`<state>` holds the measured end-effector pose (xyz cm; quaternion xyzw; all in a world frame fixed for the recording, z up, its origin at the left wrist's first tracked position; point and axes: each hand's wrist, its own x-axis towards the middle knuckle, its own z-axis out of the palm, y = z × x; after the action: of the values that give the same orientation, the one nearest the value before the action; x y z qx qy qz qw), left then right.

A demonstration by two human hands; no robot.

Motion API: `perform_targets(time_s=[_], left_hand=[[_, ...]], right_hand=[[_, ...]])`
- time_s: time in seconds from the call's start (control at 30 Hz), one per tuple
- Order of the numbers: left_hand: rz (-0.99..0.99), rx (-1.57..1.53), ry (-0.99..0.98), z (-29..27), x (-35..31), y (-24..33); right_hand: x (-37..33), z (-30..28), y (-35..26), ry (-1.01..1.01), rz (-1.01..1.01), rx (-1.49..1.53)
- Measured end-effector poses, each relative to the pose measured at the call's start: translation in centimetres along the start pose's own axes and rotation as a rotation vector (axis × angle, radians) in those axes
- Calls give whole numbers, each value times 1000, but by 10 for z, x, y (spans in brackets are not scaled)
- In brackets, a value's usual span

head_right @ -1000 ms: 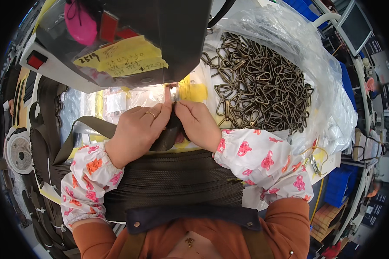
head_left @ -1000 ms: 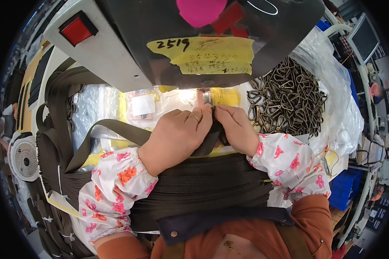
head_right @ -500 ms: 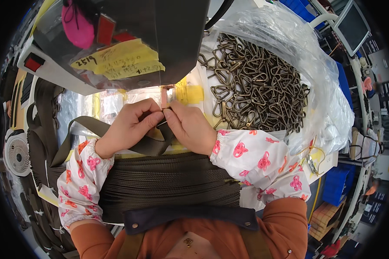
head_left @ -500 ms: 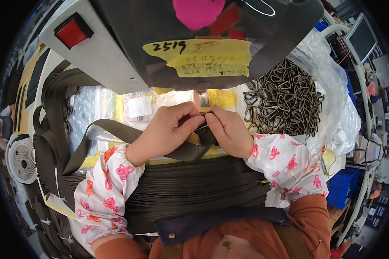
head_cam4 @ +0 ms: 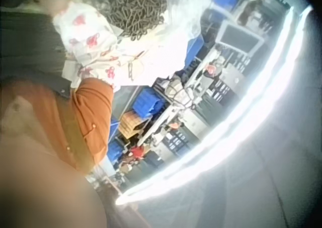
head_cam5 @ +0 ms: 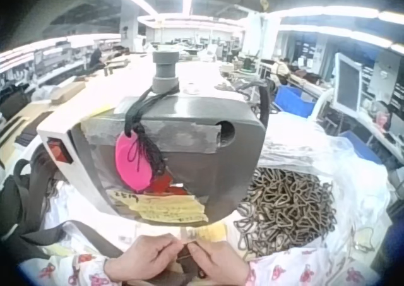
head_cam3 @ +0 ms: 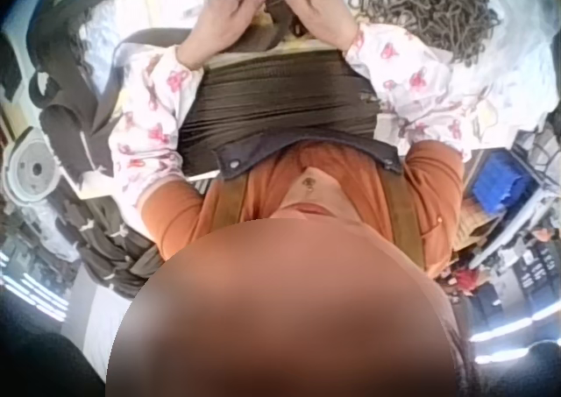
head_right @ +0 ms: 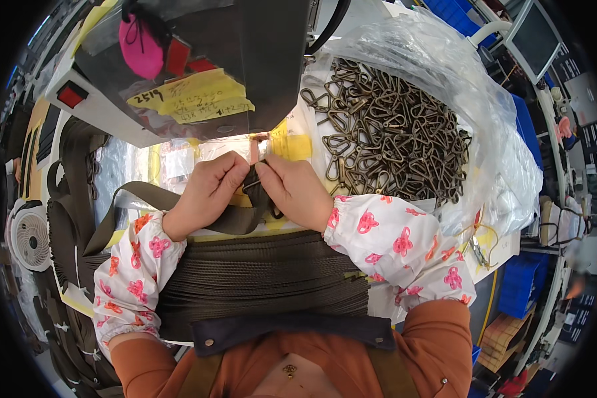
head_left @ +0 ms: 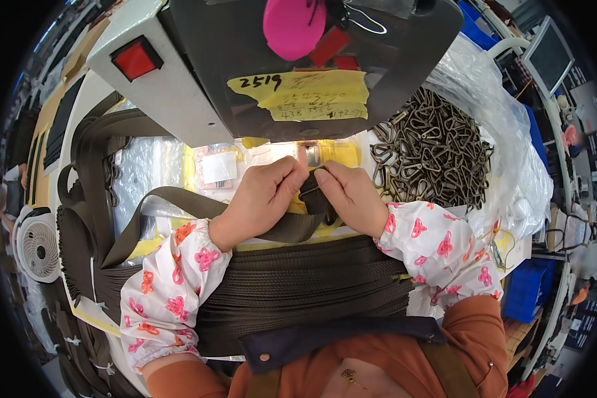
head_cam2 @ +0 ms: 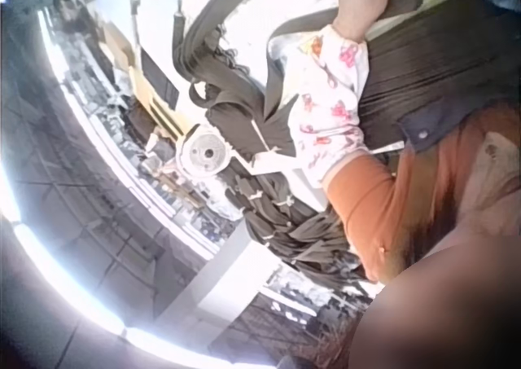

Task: The recorder is using a sewing machine to attach hardware and sew together lengths of heavy webbing to form adjustable straps, likely for bags or luggage.

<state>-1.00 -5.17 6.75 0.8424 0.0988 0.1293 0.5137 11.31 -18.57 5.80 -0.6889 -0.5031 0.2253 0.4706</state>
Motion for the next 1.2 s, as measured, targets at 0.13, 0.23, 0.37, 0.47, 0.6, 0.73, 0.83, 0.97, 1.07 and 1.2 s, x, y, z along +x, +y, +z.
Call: perform_targets(time_s=[0.13, 0.23, 0.37, 0.47, 0.6, 0.73, 0.83, 0.97, 1.07, 1.2], left_hand=[[351, 249, 178, 1, 3, 16], [975, 430, 1, 13, -18, 39], [303, 522, -63, 7, -14, -3], [132, 341, 152, -10, 2, -2], [382, 316, 62, -8, 5, -10], [250, 170, -42, -9, 8, -13], [224, 588, -105, -7, 6, -13], [262, 868, -164, 0, 8, -15], [340, 937, -106, -1, 10, -16], [458, 884, -47, 8, 23, -18]], right_hand=[[8, -3, 3, 1, 367, 503], [16, -4, -9, 102, 568, 885], [18, -16, -12, -52, 662, 938], [16, -17, -7, -113, 702, 966], [15, -20, -9, -269, 744, 1004], [14, -20, -6, -141, 791, 1036], [3, -23, -3, -50, 432, 738], [13, -18, 21, 56, -41, 50], [20, -20, 17, 87, -44, -81], [28, -34, 31, 55, -69, -181]])
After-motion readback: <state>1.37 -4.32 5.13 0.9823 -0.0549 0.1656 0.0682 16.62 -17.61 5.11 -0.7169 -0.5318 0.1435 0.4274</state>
